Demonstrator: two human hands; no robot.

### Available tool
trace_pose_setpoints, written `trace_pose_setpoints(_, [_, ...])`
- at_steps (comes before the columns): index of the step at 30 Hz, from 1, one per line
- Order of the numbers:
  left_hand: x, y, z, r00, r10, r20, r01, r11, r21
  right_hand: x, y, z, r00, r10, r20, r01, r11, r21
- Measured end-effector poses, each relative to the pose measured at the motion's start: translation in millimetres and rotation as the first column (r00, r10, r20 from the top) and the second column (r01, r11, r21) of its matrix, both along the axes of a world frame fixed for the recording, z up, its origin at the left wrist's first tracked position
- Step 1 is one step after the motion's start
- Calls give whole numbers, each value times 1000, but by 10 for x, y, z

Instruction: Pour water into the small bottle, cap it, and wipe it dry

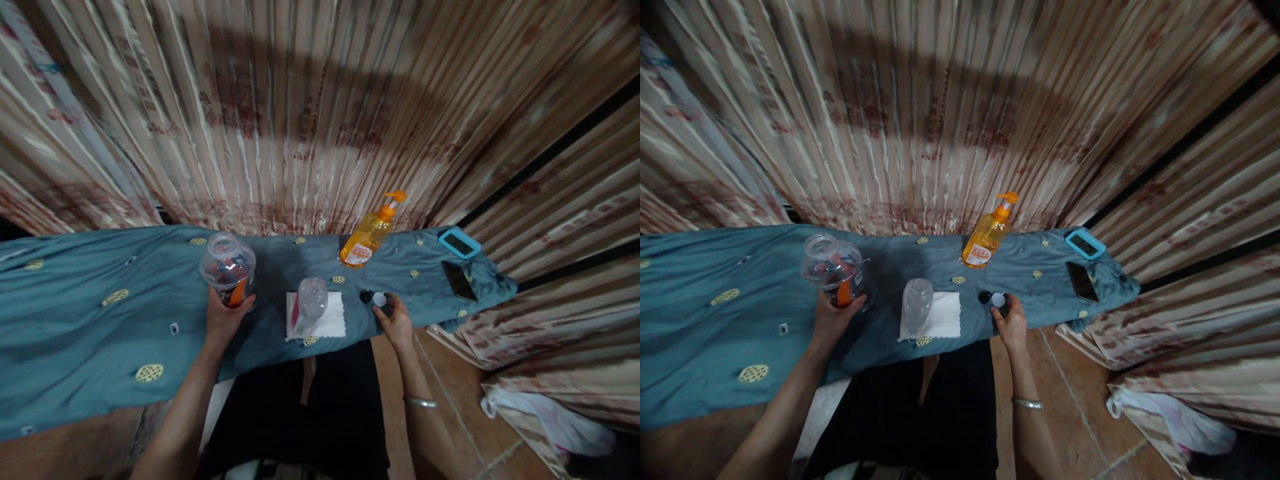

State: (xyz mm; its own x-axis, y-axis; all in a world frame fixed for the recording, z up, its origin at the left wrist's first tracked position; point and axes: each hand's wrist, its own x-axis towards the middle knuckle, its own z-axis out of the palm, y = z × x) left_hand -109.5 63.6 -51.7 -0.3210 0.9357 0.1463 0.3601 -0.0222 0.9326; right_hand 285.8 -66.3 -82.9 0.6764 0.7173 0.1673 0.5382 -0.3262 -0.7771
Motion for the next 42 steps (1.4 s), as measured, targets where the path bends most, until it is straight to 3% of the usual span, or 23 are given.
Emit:
trace_pose_setpoints(6, [21, -2, -9, 999, -2, 38, 1, 1000, 21, 120, 250, 5, 991, 79, 111, -72, 995, -66])
trace_pose_setpoints(10, [33, -19, 0, 998, -19, 59, 17, 999, 37, 116, 197, 251, 997, 34, 64, -32, 999, -24])
trace_pose_setpoints(12, [35, -20, 9, 996, -44, 78, 39, 997, 62, 28, 209, 547, 999, 37, 31, -40, 996, 76])
trace_pose_setpoints(14, [37, -11, 26, 994, -72, 88, 65, 995, 77, -150, 288, 950, 992, 126, 5, -124, 967, 224])
trace_pose_setpoints(16, [43, 6, 50, 991, -100, 92, 93, 993, 74, -410, 439, 1399, 959, 282, 9, -269, 904, 332])
trace_pose_setpoints(19, [55, 29, 81, 987, -122, 105, 115, 991, 72, -880, 772, 1980, 850, 523, 64, -509, 783, 358])
trace_pose_setpoints(20, [58, 33, 86, 986, -127, 109, 119, 990, 72, -1039, 901, 2118, 793, 599, 111, -599, 732, 326])
trace_pose_setpoints(22, [60, 34, 84, 983, -142, 116, 134, 988, 73, -1337, 1164, 2296, 576, 744, 338, -801, 597, 50])
trace_pose_setpoints(24, [56, 31, 69, 982, -147, 118, 139, 987, 76, -1597, 1400, 2369, 420, 811, 407, -855, 505, -123])
trace_pose_setpoints(27, [45, 26, 28, 982, -141, 129, 132, 988, 74, -1886, 1625, 2400, 271, 855, 442, -873, 412, -263])
trace_pose_setpoints(35, [51, 42, -66, 969, -174, 176, 152, 980, 131, -2193, 1632, 2710, 13, 872, 489, -807, 298, -510])
trace_pose_setpoints(42, [60, 54, -82, 967, -172, 186, 152, 982, 116, -2491, 1722, 2862, -101, 885, 454, -726, 247, -642])
